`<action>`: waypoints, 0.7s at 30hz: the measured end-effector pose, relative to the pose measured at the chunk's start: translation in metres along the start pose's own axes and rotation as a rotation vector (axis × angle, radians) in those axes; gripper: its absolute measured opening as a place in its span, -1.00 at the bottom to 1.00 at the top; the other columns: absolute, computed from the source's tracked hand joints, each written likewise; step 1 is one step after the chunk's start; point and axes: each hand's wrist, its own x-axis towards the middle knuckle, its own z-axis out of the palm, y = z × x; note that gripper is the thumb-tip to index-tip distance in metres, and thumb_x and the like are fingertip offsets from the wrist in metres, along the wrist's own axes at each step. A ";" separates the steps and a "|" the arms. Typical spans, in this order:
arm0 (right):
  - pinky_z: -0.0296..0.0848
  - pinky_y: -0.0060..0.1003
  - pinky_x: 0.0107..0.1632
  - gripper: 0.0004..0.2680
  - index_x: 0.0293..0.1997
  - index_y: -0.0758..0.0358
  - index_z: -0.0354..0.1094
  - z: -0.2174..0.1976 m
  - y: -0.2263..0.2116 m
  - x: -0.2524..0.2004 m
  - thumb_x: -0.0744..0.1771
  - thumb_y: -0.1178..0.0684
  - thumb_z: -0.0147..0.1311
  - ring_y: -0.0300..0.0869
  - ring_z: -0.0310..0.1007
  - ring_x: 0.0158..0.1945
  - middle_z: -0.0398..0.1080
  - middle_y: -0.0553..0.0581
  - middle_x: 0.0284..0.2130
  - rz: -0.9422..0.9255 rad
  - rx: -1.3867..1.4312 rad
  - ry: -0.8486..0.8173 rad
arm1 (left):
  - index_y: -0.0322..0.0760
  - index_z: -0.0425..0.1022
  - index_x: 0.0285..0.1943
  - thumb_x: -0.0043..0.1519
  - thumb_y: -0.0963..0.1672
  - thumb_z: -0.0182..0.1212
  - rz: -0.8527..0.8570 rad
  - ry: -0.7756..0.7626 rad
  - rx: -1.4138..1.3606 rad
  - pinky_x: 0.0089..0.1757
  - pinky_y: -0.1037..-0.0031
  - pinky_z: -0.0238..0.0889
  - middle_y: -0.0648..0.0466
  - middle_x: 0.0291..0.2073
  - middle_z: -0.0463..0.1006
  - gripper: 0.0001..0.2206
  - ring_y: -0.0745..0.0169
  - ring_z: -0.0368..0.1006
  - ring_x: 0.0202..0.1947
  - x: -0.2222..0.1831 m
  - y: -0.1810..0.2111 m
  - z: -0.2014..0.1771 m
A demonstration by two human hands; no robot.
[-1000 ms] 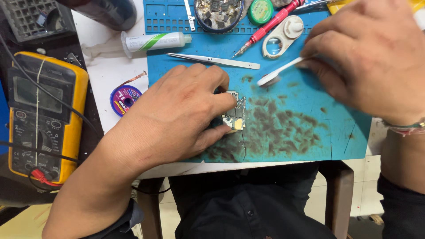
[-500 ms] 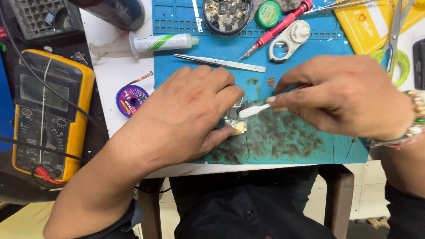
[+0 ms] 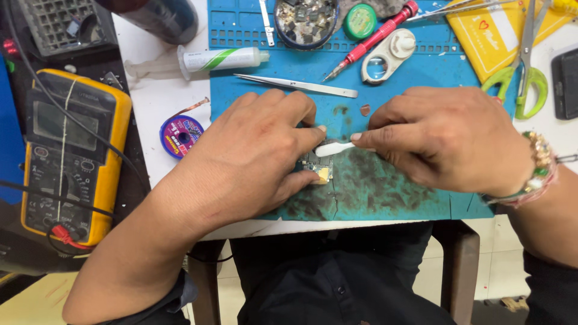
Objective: The person cleans a small circuit board with a cotton swab and then uses a soldering iron to apply solder to components on the board.
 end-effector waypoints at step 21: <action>0.49 -0.24 -0.05 -0.89 -0.03 0.24 0.46 -0.015 0.011 0.005 0.37 0.24 0.15 -0.08 0.53 -0.08 0.51 0.11 -0.15 -0.111 -0.100 0.275 | -0.33 0.54 -0.17 0.04 -0.03 0.48 0.067 0.033 0.034 -0.10 0.14 0.22 -0.05 -0.12 0.46 -0.66 -0.12 0.37 -0.10 -0.003 -0.002 0.002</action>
